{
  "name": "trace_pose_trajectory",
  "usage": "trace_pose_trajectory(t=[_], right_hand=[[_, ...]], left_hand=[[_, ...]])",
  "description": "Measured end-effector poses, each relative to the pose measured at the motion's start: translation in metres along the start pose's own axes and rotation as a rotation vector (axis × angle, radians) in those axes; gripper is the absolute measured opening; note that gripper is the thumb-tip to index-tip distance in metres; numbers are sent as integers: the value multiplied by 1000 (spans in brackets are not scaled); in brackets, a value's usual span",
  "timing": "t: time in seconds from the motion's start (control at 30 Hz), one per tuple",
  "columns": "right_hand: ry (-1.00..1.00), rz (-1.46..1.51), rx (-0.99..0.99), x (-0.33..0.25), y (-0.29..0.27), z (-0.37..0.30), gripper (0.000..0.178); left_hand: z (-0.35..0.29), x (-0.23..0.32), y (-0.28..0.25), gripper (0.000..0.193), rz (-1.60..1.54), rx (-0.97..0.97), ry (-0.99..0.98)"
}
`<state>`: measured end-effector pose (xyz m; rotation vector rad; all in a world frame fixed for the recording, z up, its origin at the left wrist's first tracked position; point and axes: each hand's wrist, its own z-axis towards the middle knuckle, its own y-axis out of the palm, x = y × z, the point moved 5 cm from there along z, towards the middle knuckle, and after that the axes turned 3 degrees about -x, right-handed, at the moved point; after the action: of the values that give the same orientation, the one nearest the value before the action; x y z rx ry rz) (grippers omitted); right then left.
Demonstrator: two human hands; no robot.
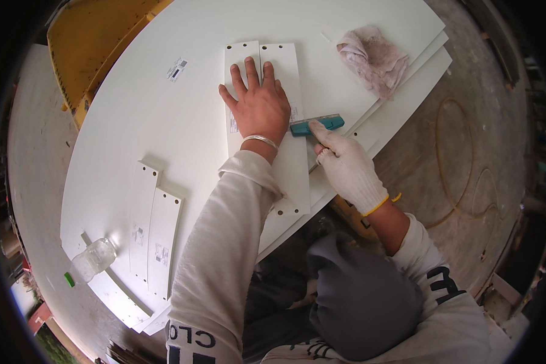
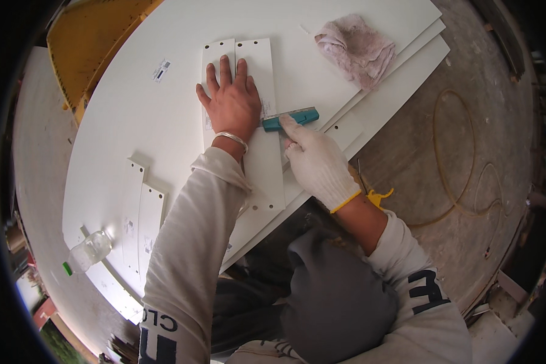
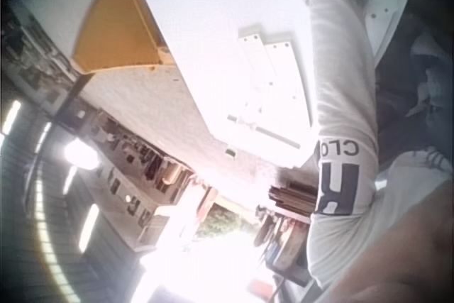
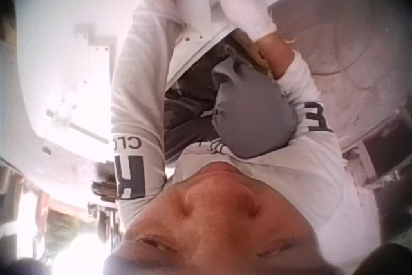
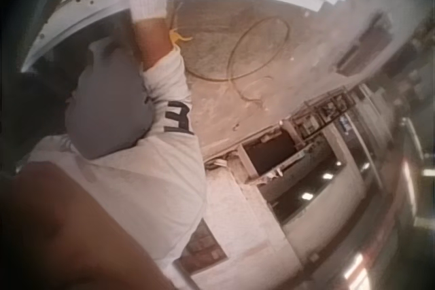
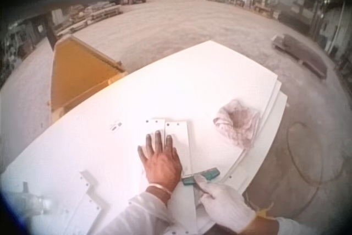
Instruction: The person scrapes labels off white panels using a scraper and then wipes them with a cloth. They handle each panel individually, scraping and wiping the surfaces before stacking them.
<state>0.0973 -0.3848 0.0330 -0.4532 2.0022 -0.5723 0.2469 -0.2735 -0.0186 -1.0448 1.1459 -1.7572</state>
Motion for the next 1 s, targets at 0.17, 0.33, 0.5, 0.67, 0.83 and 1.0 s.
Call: trace_pose_trajectory(t=[0.17,0.33,0.5,0.67,0.83,1.0], right_hand=[[19,88,9,9,4,5,49],[36,40,12,10,5,11,49],[27,-5,26,8,6,14,48],[-19,31,161,5,-1,43,47],[-27,-69,80,-7,-15,49,47],[31,46,-18,-3,2,7,47]], left_hand=[[0,2,-3,43,0,-18,10],[2,-4,-3,42,-14,-55,17],[4,-10,-7,42,-39,-73,37],[4,-8,-8,42,-46,-73,53],[2,-11,-7,42,-69,-37,56],[1,-9,-10,41,-61,-18,64]])
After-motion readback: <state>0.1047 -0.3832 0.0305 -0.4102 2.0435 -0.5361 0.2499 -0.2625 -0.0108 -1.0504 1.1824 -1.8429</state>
